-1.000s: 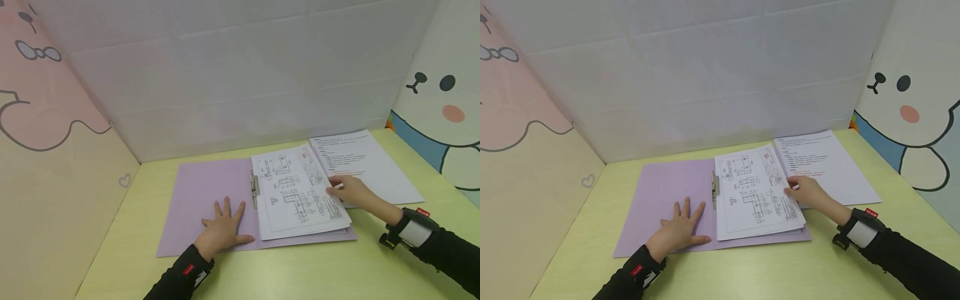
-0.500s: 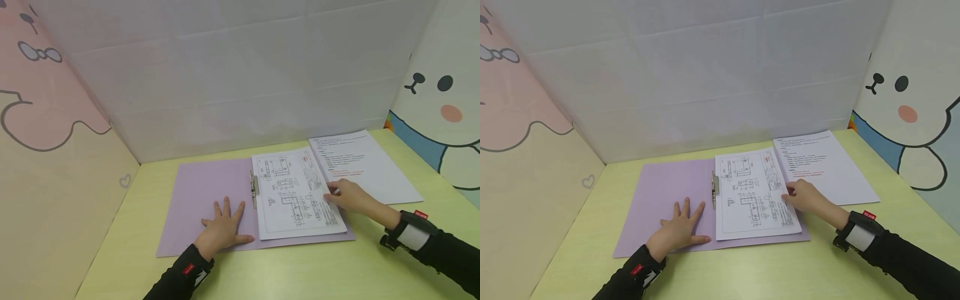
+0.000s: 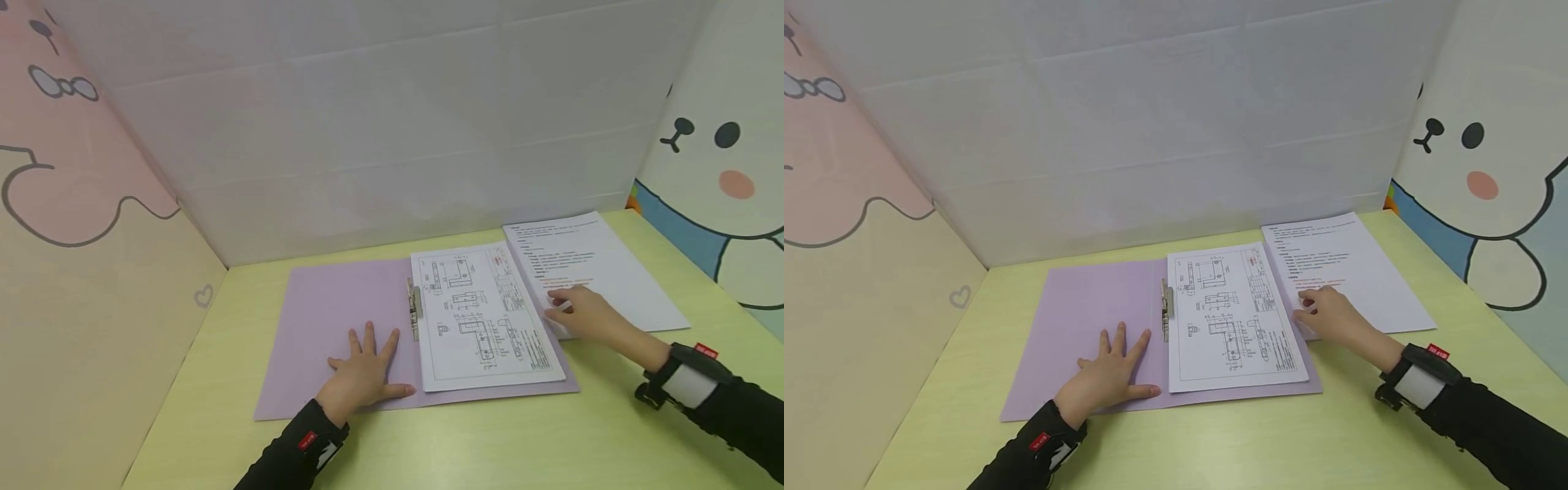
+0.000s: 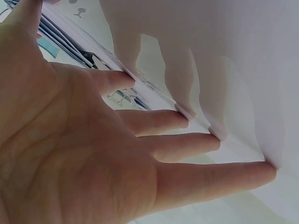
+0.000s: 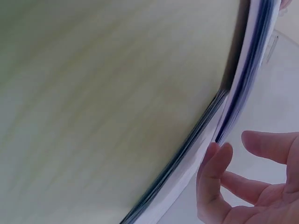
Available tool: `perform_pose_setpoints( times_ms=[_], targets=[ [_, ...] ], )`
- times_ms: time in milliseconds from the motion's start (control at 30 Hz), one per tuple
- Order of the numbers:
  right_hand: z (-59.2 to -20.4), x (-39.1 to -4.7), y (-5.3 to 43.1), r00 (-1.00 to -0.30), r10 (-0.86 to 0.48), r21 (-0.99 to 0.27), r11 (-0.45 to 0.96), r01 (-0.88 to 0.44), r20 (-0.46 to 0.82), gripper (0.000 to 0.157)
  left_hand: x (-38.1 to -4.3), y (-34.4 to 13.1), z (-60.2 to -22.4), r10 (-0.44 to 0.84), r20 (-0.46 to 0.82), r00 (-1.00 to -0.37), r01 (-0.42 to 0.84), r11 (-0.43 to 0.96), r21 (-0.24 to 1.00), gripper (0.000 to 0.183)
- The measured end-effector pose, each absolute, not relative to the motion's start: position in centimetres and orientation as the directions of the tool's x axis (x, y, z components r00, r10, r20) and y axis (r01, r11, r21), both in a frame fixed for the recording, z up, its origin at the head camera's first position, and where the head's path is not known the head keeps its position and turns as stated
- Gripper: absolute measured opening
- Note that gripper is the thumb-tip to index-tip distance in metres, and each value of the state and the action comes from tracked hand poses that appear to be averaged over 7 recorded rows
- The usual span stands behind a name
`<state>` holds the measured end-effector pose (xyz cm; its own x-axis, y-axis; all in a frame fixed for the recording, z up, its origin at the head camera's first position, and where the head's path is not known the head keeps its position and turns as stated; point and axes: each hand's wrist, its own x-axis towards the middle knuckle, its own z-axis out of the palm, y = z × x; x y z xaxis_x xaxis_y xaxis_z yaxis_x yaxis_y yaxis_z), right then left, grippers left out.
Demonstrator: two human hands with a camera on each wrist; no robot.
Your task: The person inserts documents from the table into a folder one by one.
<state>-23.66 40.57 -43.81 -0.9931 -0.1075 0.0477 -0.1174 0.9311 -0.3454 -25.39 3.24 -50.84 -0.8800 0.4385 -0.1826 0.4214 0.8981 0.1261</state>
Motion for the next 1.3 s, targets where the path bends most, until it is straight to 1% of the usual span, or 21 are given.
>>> perform_pose_setpoints(
  times_ms=[67,167,400,600,867,1033,1100,1300],
  targets=[
    [-43.9,-23.9,41.5,-0.992,-0.098,-0.323,0.939,-0.12,0.085,0.05,-25.4,3.2,-50.8,0.439,-0.182,-0.88,0.422,0.898,0.127,0.105],
    [-43.8,-24.3,43.2,-0.992,-0.068,-0.305,0.947,-0.099,0.109,0.047,-25.4,3.2,-50.8,0.44,-0.18,-0.88,0.422,0.897,0.131,0.105],
    [-43.7,-25.0,47.5,-0.992,0.046,-0.276,0.961,0.011,0.12,0.042,-25.4,3.2,-51.0,0.441,-0.187,-0.878,0.421,0.896,0.139,0.105],
    [-43.3,-25.1,50.2,-0.988,0.129,-0.296,0.95,0.099,0.082,0.045,-25.4,3.1,-51.0,0.444,-0.193,-0.875,0.423,0.895,0.14,0.105],
    [-43.2,-24.9,53.0,-0.977,0.213,-0.33,0.924,0.194,0.02,0.059,-25.5,3.1,-50.9,0.445,-0.192,-0.875,0.427,0.895,0.13,0.105],
    [-43.0,-24.7,54.2,-0.977,0.212,-0.286,0.937,0.199,0.016,0.066,-25.5,3.1,-50.9,0.443,-0.191,-0.876,0.427,0.896,0.119,0.105],
    [-42.8,-24.6,54.6,-0.973,0.232,-0.274,0.935,0.223,0.001,0.07,-25.6,3.1,-50.9,0.443,-0.19,-0.876,0.428,0.896,0.117,0.105],
    [-42.5,-25.0,56.3,-0.953,0.296,-0.274,0.913,0.301,-0.062,0.088,-25.6,3.1,-51.0,0.445,-0.189,-0.875,0.43,0.895,0.117,0.105]
  ],
)
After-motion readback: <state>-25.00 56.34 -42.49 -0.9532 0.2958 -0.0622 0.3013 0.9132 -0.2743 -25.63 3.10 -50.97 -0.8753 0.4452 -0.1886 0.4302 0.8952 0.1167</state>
